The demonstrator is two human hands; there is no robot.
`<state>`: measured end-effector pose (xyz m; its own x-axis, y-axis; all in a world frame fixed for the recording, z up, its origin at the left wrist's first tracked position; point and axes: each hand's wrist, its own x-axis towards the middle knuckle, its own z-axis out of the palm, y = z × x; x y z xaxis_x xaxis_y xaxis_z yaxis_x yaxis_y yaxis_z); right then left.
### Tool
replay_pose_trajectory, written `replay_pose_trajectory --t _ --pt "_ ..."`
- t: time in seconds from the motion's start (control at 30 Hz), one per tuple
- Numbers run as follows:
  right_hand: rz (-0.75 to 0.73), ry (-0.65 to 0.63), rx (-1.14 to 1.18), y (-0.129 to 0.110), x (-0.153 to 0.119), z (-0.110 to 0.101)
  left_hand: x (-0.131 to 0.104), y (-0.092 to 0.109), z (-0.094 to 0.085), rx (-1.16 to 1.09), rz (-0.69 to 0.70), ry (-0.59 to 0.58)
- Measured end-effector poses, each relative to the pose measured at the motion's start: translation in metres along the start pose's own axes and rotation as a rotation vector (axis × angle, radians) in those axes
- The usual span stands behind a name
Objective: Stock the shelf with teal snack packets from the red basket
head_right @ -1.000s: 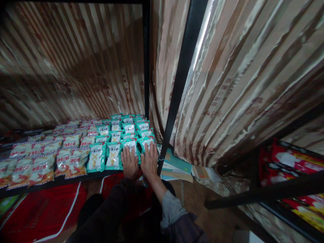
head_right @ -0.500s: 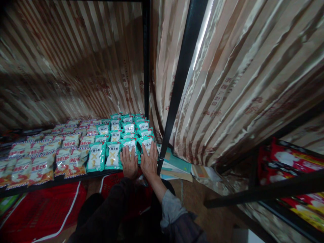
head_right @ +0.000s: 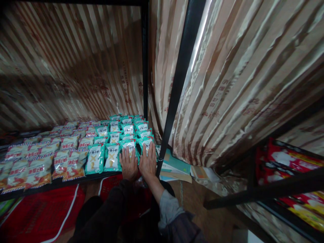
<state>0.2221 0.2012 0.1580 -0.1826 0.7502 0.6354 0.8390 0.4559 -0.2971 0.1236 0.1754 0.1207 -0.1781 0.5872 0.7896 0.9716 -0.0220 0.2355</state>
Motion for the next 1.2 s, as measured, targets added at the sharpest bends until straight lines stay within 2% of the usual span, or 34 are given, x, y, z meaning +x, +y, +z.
replay_pose_trajectory --t 0.4,0.87,1.2 --pt "0.028 -0.019 -0.033 -0.007 0.003 -0.001 0.002 0.000 0.001 0.004 -0.004 0.022" --pt "-0.046 -0.026 -0.063 0.004 0.003 0.000 0.003 0.003 -0.002 0.044 0.020 0.027" --pt "-0.091 -0.029 0.034 0.001 -0.005 -0.007 0.000 0.001 -0.004 0.026 0.038 0.019"
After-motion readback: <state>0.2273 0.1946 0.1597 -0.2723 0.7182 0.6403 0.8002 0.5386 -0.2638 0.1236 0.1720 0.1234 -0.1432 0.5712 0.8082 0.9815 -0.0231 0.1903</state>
